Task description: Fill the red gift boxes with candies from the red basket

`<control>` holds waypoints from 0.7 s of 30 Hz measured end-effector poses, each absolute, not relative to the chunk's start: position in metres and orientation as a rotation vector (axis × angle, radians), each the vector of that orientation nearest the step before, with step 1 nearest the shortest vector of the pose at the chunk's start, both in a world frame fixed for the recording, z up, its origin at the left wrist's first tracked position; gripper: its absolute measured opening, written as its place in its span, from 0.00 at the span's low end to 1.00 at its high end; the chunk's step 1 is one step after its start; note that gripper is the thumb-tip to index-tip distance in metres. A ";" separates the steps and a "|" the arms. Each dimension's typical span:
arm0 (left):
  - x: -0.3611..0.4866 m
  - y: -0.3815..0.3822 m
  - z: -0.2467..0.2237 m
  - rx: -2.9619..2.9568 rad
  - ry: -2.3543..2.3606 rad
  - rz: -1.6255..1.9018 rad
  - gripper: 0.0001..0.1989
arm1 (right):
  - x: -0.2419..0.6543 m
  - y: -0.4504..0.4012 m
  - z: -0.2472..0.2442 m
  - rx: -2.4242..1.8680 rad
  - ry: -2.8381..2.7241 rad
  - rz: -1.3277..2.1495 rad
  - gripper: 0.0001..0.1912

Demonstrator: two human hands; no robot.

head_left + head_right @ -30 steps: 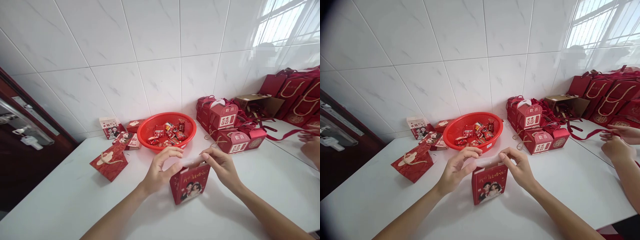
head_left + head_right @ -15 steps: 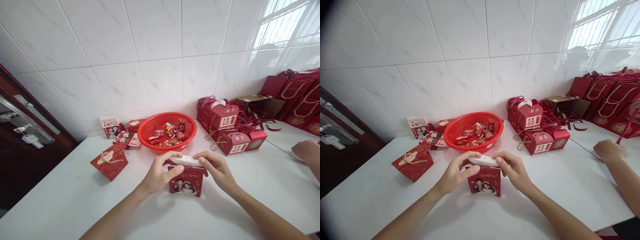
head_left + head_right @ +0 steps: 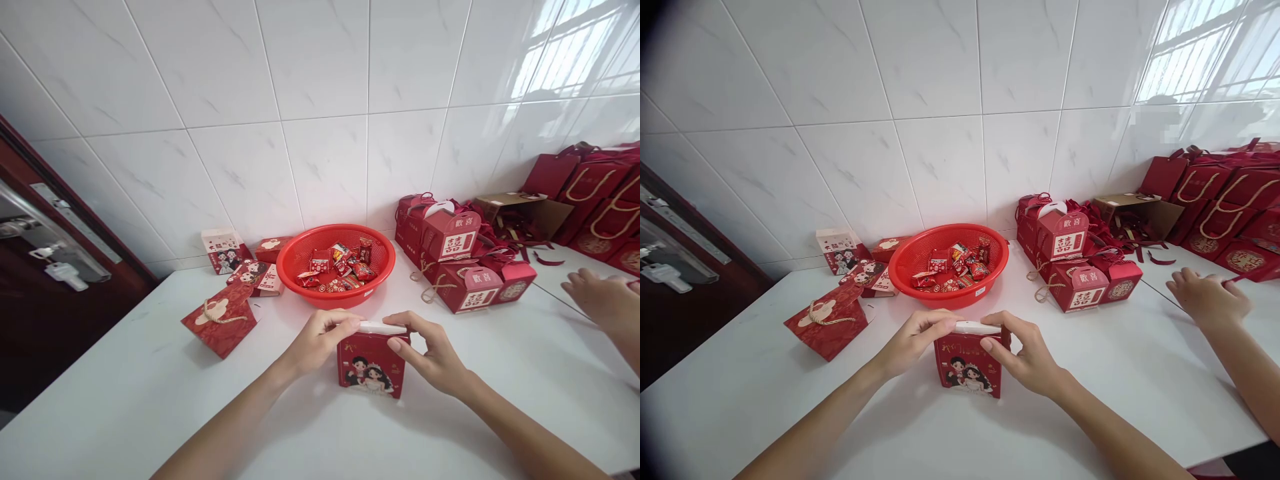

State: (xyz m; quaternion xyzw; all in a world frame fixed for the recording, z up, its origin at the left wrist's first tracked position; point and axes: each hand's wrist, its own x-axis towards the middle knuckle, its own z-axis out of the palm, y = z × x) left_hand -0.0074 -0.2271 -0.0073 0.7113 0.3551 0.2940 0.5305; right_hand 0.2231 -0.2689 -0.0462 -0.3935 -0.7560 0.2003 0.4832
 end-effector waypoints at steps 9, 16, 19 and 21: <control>-0.009 -0.236 0.001 2.025 0.894 1.006 0.08 | 0.231 -0.267 -0.050 -0.894 -1.864 0.449 0.22; -0.011 -0.239 0.011 1.974 0.827 0.873 0.13 | 0.228 -0.269 -0.051 -0.941 -1.802 0.611 0.23; -0.012 -0.238 0.014 1.896 0.831 0.787 0.15 | 0.222 -0.269 -0.045 -0.975 -1.716 0.724 0.21; -0.011 -0.237 0.014 1.803 0.860 0.746 0.15 | 0.218 -0.268 -0.038 -1.029 -1.663 0.796 0.18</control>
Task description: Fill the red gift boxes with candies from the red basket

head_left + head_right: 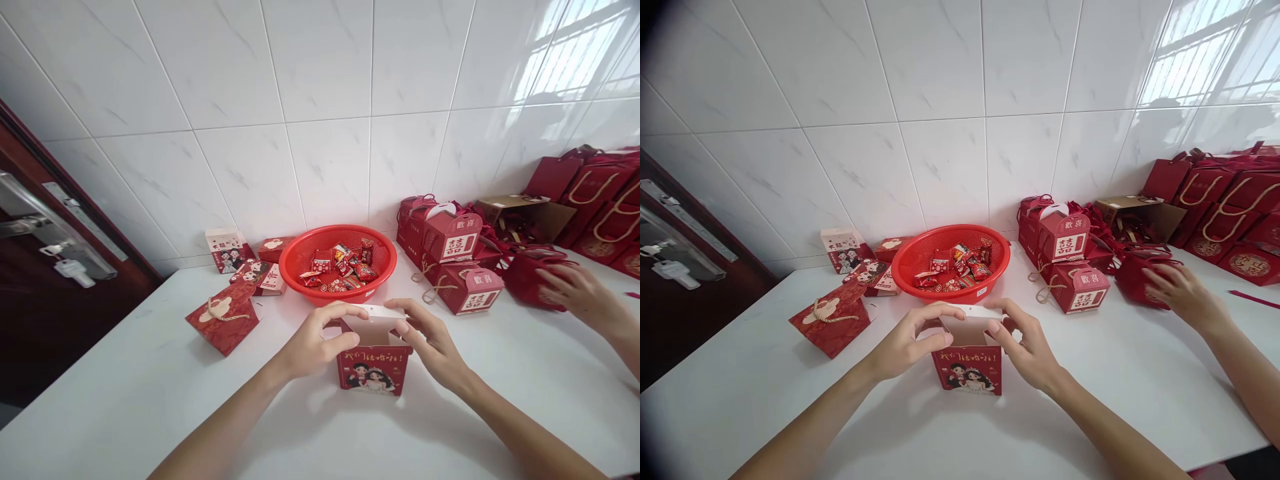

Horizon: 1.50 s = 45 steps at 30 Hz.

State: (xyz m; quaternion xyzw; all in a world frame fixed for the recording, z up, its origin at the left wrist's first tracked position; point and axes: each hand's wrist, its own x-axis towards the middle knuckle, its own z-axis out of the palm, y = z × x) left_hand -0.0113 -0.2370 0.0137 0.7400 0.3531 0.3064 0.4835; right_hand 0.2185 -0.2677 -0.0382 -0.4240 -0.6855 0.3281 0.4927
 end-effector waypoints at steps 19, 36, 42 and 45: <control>-0.004 -0.235 0.012 1.541 1.047 0.794 0.17 | 0.215 -0.257 -0.005 -1.153 -1.670 0.976 0.16; -0.016 -0.236 0.020 1.824 1.086 0.767 0.27 | 0.225 -0.253 0.000 -1.044 -1.820 0.959 0.25; -0.015 -0.236 0.021 1.779 1.145 0.769 0.22 | 0.214 -0.252 0.002 -1.103 -1.863 0.890 0.21; -0.016 -0.234 0.020 1.824 1.137 0.840 0.17 | 0.207 -0.247 0.003 -1.123 -1.866 0.847 0.19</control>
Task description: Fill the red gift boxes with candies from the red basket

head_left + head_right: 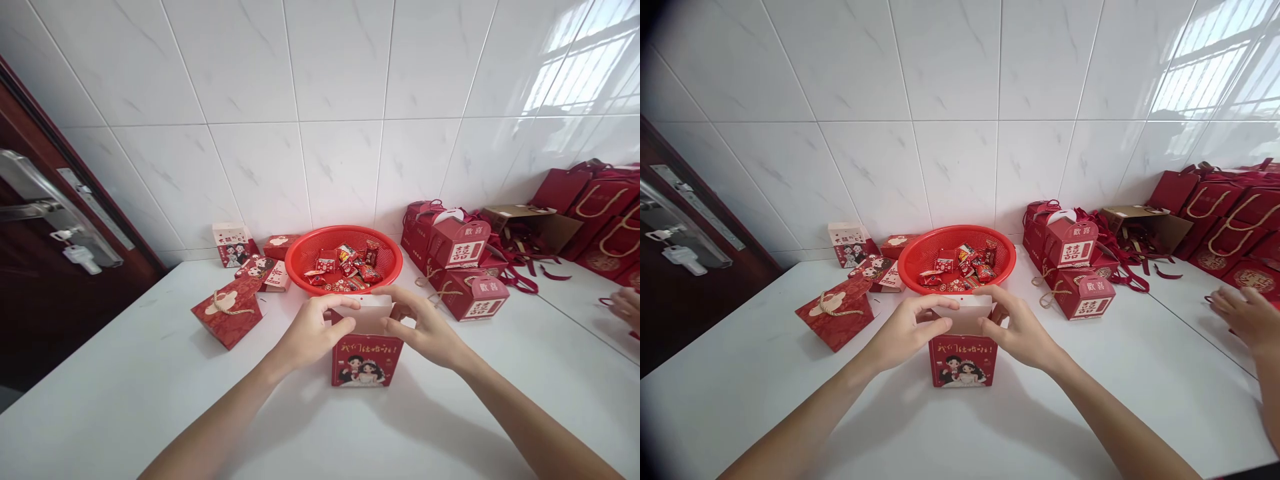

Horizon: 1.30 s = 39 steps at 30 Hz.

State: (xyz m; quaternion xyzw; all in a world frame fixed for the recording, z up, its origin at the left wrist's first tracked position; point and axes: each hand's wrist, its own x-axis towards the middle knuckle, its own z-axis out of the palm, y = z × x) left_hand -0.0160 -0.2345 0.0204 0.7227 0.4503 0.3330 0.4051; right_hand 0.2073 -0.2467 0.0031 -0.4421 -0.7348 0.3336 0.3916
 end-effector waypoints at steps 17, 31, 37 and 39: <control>-0.035 -0.216 0.023 1.813 0.968 0.945 0.11 | 0.212 -0.161 0.026 -1.099 -1.614 0.695 0.21; -0.009 -0.089 0.020 2.349 0.834 -0.023 0.18 | 0.196 -0.072 -0.007 -1.214 -1.443 0.859 0.03; 0.028 -0.053 -0.002 2.595 1.106 -0.315 0.36 | 0.200 -0.072 -0.010 -1.316 -1.497 0.764 0.03; 0.029 -0.040 0.002 2.615 1.296 -0.427 0.44 | 0.200 -0.072 -0.010 -1.332 -1.513 0.765 0.04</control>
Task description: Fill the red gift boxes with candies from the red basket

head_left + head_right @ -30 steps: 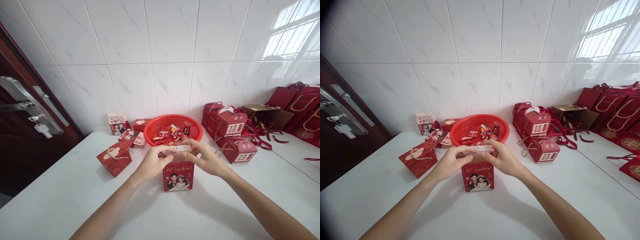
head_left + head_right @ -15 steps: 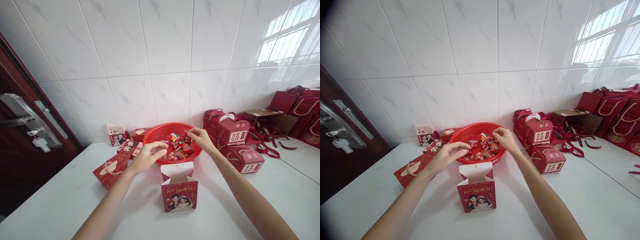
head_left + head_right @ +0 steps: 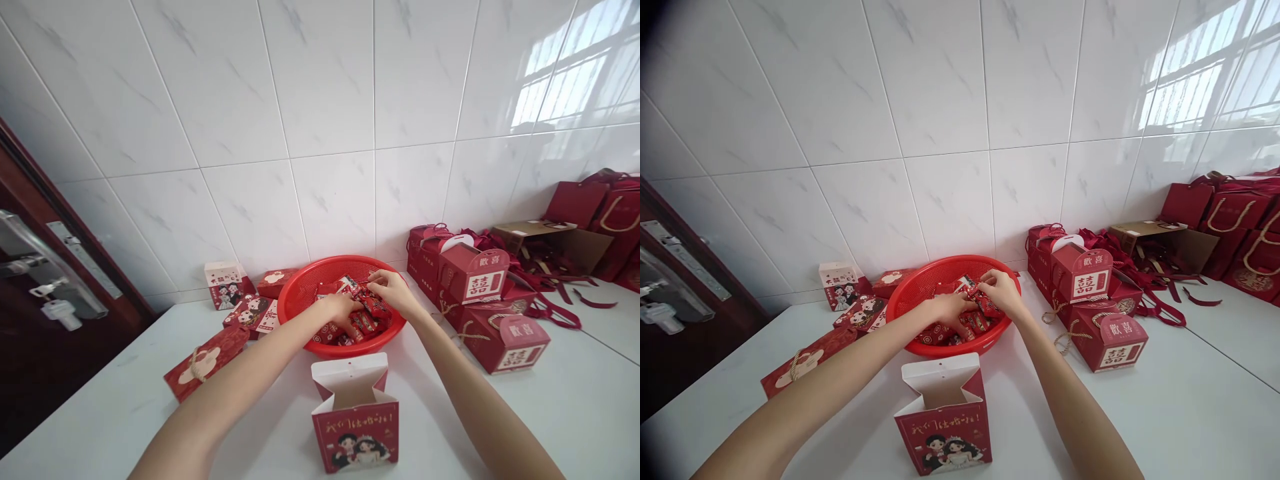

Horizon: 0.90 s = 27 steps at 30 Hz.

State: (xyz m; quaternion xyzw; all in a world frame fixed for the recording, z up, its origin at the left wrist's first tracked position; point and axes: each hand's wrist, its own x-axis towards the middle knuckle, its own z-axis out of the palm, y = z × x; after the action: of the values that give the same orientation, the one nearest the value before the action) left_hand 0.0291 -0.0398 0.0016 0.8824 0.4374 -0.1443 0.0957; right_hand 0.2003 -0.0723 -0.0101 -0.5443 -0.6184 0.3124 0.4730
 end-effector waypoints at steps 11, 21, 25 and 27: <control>0.022 -0.015 0.000 2.501 1.364 -0.417 0.37 | 0.198 -0.068 -0.012 -1.322 -1.440 0.829 0.08; 0.035 -0.025 -0.015 2.563 1.240 -0.272 0.28 | 0.197 -0.066 -0.014 -1.354 -1.494 0.774 0.08; 0.031 -0.018 -0.016 2.530 1.177 -0.166 0.20 | 0.196 -0.065 -0.015 -1.349 -1.491 0.767 0.07; 0.026 -0.014 -0.014 2.459 1.181 -0.121 0.16 | 0.196 -0.066 -0.015 -1.348 -1.487 0.770 0.07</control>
State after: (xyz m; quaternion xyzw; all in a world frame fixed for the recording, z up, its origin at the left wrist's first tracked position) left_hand 0.0262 -0.0144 -0.0138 0.8816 0.4233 -0.0434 0.2042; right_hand 0.1958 -0.0656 -0.0150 -0.5516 -0.6084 0.3148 0.4758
